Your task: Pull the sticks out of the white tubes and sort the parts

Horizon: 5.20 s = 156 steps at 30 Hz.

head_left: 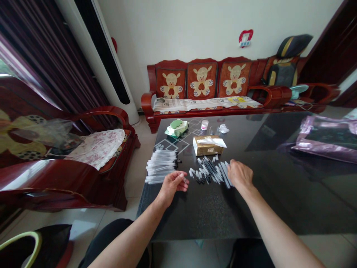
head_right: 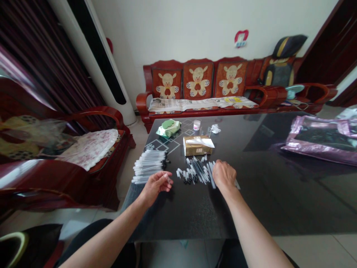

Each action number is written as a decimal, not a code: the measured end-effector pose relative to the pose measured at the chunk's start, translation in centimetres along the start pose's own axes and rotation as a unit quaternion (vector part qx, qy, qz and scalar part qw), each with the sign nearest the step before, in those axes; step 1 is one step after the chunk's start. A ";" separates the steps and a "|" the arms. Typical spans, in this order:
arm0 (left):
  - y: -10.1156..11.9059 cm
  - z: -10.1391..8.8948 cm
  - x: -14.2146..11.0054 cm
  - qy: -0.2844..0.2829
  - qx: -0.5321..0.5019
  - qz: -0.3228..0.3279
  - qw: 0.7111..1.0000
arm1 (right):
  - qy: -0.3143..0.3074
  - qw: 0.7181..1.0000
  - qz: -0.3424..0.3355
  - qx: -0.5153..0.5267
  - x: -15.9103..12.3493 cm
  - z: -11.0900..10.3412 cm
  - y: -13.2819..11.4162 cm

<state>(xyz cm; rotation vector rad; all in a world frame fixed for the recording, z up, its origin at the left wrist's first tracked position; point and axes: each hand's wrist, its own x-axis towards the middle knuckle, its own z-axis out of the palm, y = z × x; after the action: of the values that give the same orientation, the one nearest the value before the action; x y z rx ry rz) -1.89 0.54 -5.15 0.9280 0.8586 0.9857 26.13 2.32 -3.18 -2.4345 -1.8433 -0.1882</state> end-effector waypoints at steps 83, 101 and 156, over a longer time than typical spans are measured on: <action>2.8 -3.5 0.2 -0.003 0.761 0.062 0.646 | -0.016 0.967 -0.186 0.174 -6.0 0.6 -7.2; 0.9 0.6 -1.5 -0.106 0.691 0.170 0.694 | -0.328 0.804 -0.134 0.477 -7.6 1.9 -9.1; 0.4 -0.5 0.8 0.045 -0.017 0.013 0.999 | -0.387 0.613 -0.049 0.687 -7.6 0.0 -8.7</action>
<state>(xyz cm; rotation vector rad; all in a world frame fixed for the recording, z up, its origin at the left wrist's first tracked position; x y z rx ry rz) -2.24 1.53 -5.12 0.8735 0.9052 1.0689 15.75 -2.57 -4.42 -1.1829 -1.2164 1.7786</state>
